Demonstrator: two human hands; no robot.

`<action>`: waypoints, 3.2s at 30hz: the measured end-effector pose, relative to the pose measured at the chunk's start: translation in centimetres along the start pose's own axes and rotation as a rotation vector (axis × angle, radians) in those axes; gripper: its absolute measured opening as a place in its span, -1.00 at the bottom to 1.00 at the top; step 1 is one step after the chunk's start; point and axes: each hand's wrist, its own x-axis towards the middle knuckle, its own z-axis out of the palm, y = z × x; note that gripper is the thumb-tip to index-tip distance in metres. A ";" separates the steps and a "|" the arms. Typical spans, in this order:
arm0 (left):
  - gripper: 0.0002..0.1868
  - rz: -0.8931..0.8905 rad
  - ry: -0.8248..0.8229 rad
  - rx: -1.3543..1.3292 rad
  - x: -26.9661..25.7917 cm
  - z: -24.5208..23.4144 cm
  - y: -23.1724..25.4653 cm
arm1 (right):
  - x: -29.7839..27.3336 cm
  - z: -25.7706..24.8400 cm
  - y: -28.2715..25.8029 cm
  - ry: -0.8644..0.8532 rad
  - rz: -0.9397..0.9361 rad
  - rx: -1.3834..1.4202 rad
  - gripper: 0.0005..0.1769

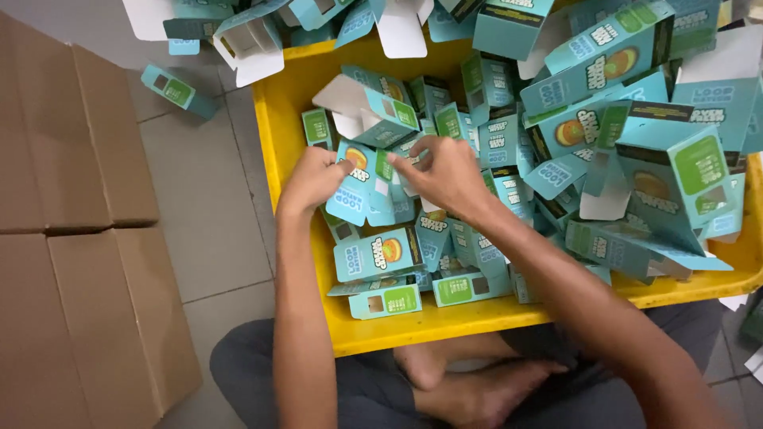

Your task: The person folds cardboard boxes from a flat state into rectangular shapes by hand and places them back into a yellow crate.

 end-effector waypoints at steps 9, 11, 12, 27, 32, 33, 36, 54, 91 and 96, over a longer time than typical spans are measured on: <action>-0.38 -0.255 -0.153 0.363 1.5 1.6 -0.9 | -1.4 0.7 -1.9 -0.268 0.116 -0.082 -0.15; -0.38 -0.282 -0.169 0.445 -0.1 1.0 -0.1 | -0.8 1.3 -0.6 -0.245 0.103 -0.096 -0.22; -0.37 -0.310 -0.187 0.528 -0.8 0.9 0.2 | -0.6 1.5 0.1 -0.222 0.092 -0.109 -0.29; -0.25 0.483 -0.496 -0.491 -1.4 -0.9 -0.7 | -0.1 -0.1 -0.9 0.139 -0.524 0.309 -0.41; -0.16 0.582 -0.479 -0.875 -1.5 3.1 4.1 | 0.0 -1.9 -0.9 0.237 -0.592 0.216 -0.36; -0.23 0.561 -0.405 -0.949 -1.5 3.7 5.0 | 0.3 -2.2 -0.7 0.282 -0.599 0.259 -0.31; -0.28 0.432 -0.324 -1.222 1.5 5.9 2.4 | -0.3 -4.9 -2.3 0.326 -0.656 0.090 -0.45; -0.69 0.625 -0.459 -0.749 1.7 5.4 7.7 | 1.9 -5.7 1.4 0.331 -0.710 0.089 -0.76; -0.64 0.511 -0.045 -0.565 3.8 6.4 5.6 | 0.6 -5.3 -0.5 0.211 -0.134 0.634 -0.21; -0.64 0.452 -0.032 -0.595 3.4 6.5 5.8 | 0.5 -5.4 -0.2 0.230 -0.103 0.694 -0.21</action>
